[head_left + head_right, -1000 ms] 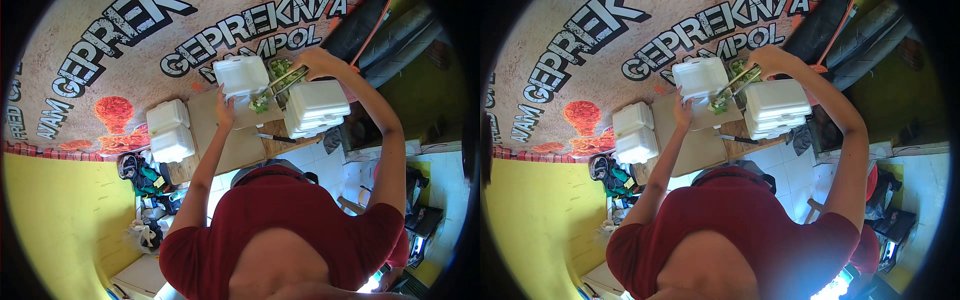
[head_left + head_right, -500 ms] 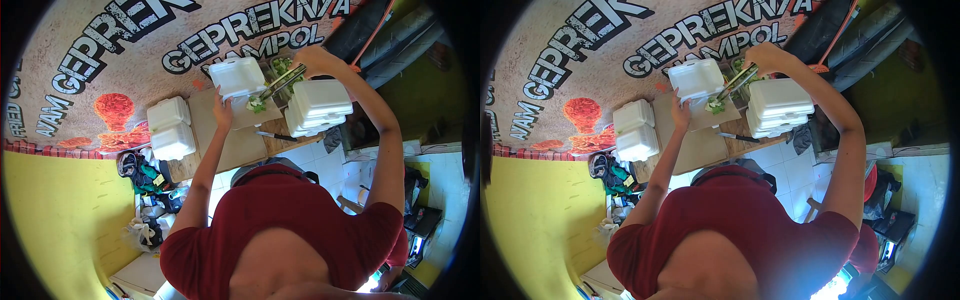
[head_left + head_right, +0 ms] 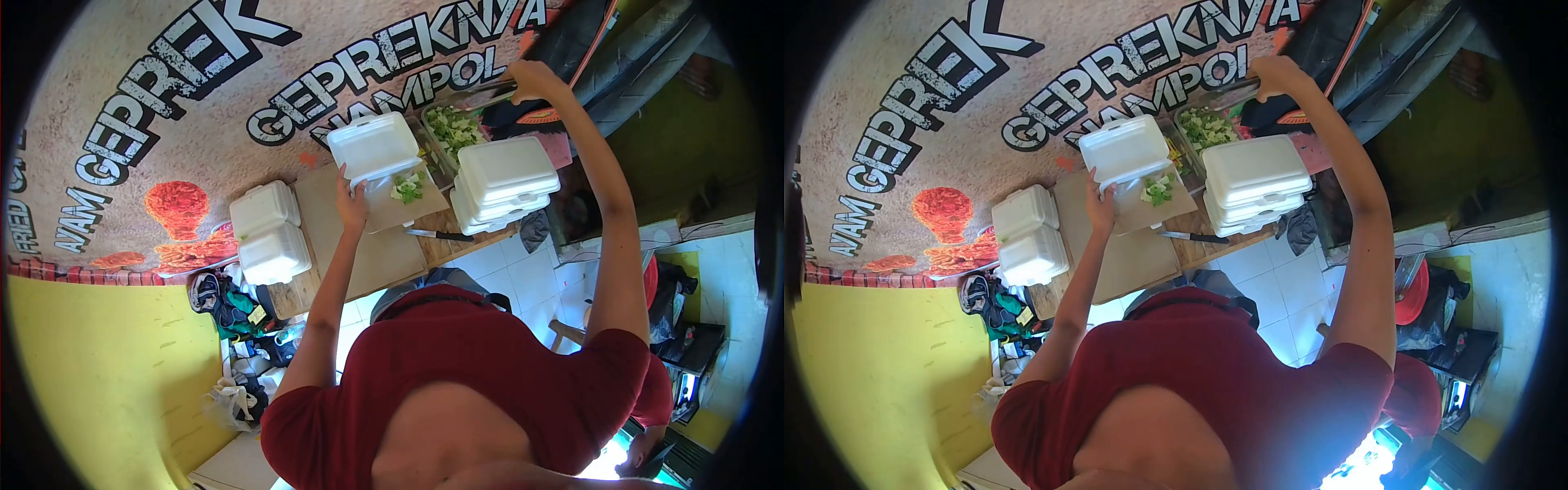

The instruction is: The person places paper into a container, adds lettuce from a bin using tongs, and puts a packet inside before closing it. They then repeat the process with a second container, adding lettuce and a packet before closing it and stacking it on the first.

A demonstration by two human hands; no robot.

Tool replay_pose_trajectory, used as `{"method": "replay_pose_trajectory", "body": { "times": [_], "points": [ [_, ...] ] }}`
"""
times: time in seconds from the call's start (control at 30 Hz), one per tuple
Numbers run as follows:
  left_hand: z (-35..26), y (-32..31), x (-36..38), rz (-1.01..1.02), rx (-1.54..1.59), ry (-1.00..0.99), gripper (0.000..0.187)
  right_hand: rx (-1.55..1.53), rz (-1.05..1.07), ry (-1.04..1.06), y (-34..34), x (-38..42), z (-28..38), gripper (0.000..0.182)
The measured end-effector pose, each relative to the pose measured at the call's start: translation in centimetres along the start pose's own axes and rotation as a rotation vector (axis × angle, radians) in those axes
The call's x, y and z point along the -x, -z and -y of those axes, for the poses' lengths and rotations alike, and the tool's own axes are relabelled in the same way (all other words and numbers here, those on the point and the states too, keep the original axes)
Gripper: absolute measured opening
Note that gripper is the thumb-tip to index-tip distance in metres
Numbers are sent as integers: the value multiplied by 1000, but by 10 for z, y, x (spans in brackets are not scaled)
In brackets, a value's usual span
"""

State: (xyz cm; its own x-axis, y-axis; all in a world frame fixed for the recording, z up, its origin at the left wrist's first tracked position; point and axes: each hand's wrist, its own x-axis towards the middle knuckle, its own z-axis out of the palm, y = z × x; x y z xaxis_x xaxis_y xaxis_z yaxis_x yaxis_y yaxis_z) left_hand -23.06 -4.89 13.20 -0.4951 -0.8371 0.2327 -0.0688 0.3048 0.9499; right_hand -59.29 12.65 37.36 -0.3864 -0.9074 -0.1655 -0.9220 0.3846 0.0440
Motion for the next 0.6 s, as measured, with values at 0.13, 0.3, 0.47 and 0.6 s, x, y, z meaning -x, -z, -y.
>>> {"method": "replay_pose_trajectory", "body": {
  "times": [0.13, 0.3, 0.47, 0.6],
  "points": [
    [4, -8, 1, 26, 69, -4, 58, 7, 73, 12, -36, -23, -15, 55],
    [3, -14, 2, 36, 62, 11, 58, -45, 50, 41, -76, -49, -17, 51],
    [4, -14, 1, 44, 70, 51, 58, -87, 17, 83, -92, -57, -21, 43],
    [-1, -12, 1, 34, 32, 68, 57, -154, -19, 71, -78, -33, -20, 41]
  ]
}}
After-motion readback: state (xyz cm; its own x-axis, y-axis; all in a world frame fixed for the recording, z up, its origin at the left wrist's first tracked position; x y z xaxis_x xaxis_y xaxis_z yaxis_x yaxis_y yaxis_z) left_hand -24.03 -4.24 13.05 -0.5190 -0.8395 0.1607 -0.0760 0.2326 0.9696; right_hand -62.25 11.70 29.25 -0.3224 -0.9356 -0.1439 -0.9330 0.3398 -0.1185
